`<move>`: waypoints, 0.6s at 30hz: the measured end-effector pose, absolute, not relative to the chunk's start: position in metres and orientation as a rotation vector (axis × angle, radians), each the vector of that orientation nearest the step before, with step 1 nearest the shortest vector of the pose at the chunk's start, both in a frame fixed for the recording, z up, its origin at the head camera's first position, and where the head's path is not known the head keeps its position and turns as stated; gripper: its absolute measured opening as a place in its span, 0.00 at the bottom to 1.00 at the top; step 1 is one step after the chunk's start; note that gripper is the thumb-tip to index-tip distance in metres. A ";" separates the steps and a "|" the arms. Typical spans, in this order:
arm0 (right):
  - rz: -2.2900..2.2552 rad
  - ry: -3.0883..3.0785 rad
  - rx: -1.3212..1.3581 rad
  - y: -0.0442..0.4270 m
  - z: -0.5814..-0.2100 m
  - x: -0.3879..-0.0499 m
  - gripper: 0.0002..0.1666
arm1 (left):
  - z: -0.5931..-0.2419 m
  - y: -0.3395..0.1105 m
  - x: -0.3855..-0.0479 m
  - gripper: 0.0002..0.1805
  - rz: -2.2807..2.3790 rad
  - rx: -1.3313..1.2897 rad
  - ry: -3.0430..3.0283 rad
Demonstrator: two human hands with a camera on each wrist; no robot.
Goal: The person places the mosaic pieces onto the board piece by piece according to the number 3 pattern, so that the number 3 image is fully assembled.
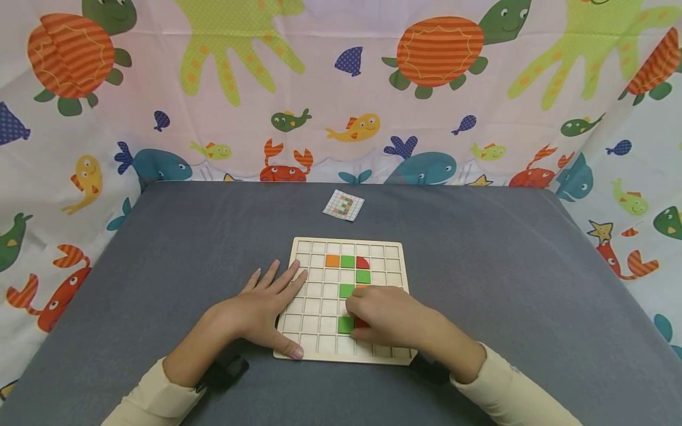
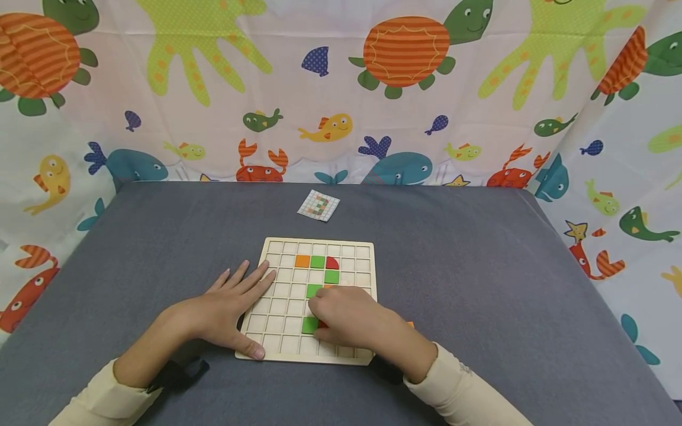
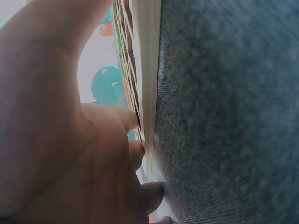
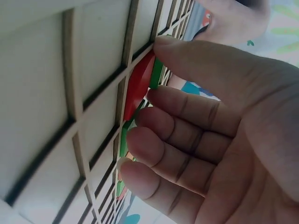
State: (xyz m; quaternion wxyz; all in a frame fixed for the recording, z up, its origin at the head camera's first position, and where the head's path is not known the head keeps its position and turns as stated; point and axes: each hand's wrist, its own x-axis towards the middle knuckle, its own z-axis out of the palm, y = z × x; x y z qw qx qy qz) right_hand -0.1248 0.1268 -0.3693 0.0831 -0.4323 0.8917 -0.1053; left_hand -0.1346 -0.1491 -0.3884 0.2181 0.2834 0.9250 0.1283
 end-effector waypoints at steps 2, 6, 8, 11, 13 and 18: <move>-0.327 2.654 -1.278 0.126 -0.369 -0.124 0.15 | -0.388 -0.149 -0.135 0.77 0.354 0.782 2.560; -0.346 2.650 -1.267 0.126 -0.370 -0.122 0.13 | -0.389 -0.149 -0.135 0.77 0.350 0.783 2.561; -0.337 2.661 -1.276 0.127 -0.371 -0.121 0.13 | -0.389 -0.149 -0.135 0.77 0.349 0.786 2.562; -0.311 2.682 -1.303 0.128 -0.372 -0.119 0.14 | -0.389 -0.149 -0.135 0.77 0.352 0.796 2.565; -0.282 2.697 -1.325 0.129 -0.372 -0.117 0.13 | -0.390 -0.149 -0.135 0.77 0.356 0.802 2.566; -0.239 2.726 -1.395 0.134 -0.371 -0.112 0.08 | -0.390 -0.149 -0.134 0.76 0.362 0.803 2.563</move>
